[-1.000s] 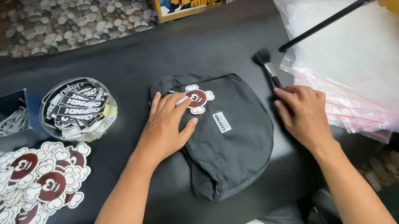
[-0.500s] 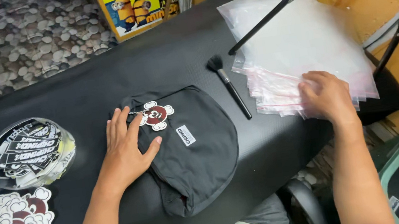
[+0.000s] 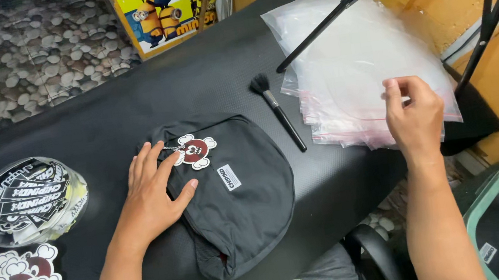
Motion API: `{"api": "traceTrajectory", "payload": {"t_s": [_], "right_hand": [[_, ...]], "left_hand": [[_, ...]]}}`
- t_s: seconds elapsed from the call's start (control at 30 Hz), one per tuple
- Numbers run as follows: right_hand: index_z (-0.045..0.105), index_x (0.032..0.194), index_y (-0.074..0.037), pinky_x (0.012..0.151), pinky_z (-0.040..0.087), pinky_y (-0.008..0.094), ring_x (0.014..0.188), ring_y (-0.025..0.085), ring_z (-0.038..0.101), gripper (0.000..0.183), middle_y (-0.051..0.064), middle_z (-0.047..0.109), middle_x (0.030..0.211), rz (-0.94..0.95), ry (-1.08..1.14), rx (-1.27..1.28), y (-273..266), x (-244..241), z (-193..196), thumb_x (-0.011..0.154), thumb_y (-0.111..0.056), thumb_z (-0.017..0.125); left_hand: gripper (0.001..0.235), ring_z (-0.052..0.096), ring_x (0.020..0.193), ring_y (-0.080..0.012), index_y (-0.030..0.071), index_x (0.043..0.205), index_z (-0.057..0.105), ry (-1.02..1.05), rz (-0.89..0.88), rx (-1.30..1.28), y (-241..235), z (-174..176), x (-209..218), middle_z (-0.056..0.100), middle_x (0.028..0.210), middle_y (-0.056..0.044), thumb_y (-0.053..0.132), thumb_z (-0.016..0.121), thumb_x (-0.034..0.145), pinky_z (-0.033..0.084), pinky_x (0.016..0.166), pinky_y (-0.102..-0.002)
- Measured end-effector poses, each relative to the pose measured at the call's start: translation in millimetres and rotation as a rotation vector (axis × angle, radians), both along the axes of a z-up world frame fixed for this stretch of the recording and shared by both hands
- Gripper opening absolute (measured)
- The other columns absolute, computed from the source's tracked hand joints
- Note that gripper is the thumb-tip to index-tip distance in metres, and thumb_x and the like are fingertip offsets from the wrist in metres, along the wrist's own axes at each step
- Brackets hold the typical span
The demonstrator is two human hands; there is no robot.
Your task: The person attaches a metal chain to a small black pouch, then adds a bear-shaped keychain to the chain. They use a brush to clean the pouch before placing it into a clear plastic bag and sealing it.
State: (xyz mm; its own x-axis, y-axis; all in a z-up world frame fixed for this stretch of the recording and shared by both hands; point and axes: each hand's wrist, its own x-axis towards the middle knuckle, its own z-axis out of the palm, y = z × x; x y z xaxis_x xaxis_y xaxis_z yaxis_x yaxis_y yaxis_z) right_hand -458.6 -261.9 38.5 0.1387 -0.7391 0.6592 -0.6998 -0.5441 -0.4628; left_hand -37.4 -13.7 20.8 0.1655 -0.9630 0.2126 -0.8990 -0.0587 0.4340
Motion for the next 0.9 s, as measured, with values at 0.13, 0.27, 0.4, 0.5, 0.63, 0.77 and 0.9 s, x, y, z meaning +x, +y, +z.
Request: {"api": "traceTrajectory", "payload": {"t_s": [0.13,0.27,0.4,0.5,0.63,0.77,0.9], "right_hand": [[0.068,0.106,-0.003,0.071,0.048,0.035,0.085,0.020,0.065,0.019,0.007,0.073,0.097,0.019,-0.007,0.050,36,30,46,0.120,-0.016,0.063],[0.057,0.110,0.000,0.090,0.052,0.037,0.107,0.025,0.071,0.019,0.014,0.074,0.113,0.055,-0.114,0.042,37,41,54,0.121,-0.015,0.052],[0.055,0.110,0.001,0.074,0.049,0.038,0.099,0.028,0.068,0.021,0.018,0.073,0.134,0.048,-0.073,-0.026,61,63,78,0.122,-0.016,0.054],[0.054,0.113,0.007,0.086,0.053,0.045,0.113,0.041,0.070,0.015,0.028,0.070,0.136,0.197,-0.008,-0.201,87,97,101,0.122,-0.004,0.051],[0.053,0.111,0.006,0.102,0.050,0.048,0.127,0.045,0.066,0.014,0.030,0.065,0.136,0.452,0.011,-0.199,122,159,112,0.118,-0.005,0.048],[0.055,0.101,0.006,0.099,0.056,0.051,0.118,0.047,0.068,0.010,0.030,0.067,0.130,0.865,-0.013,-0.322,140,210,98,0.105,-0.003,0.056],[0.061,0.093,0.003,0.094,0.059,0.051,0.114,0.047,0.071,0.013,0.025,0.072,0.126,1.148,0.008,-0.427,138,238,74,0.101,-0.008,0.063]], "left_hand": [[0.062,0.022,0.153,-0.0372,0.007,0.141,0.053,0.005,-0.032,-0.053,0,-10,5,0.037,0.157,-0.019,0.043,0.064,0.092,0.017,0.124,-0.055],[0.061,0.020,0.154,-0.0357,0.008,0.142,0.053,0.037,-0.036,-0.031,-2,-8,5,0.035,0.158,-0.018,0.043,0.063,0.093,0.016,0.124,-0.054],[0.061,0.021,0.153,-0.0374,0.008,0.140,0.054,0.062,-0.031,-0.055,-1,-11,6,0.037,0.157,-0.019,0.044,0.064,0.093,0.015,0.123,-0.055],[0.065,0.028,0.151,-0.0355,0.004,0.141,0.053,0.085,0.007,-0.095,-3,-12,7,0.041,0.155,-0.018,0.048,0.063,0.095,0.017,0.122,-0.055],[0.066,0.026,0.152,-0.0283,0.003,0.144,0.049,0.261,0.094,-0.036,-2,-1,10,0.038,0.158,-0.016,0.049,0.058,0.097,0.013,0.125,-0.050],[0.060,0.045,0.141,-0.0343,0.002,0.145,0.049,0.446,0.077,-0.293,-2,-12,25,0.048,0.149,-0.018,0.044,0.056,0.102,0.031,0.118,-0.048],[0.088,0.051,0.138,-0.0382,0.000,0.160,0.013,0.702,-0.124,-0.503,-6,-19,30,0.053,0.143,-0.024,0.018,0.071,0.097,0.037,0.118,-0.051]]}}
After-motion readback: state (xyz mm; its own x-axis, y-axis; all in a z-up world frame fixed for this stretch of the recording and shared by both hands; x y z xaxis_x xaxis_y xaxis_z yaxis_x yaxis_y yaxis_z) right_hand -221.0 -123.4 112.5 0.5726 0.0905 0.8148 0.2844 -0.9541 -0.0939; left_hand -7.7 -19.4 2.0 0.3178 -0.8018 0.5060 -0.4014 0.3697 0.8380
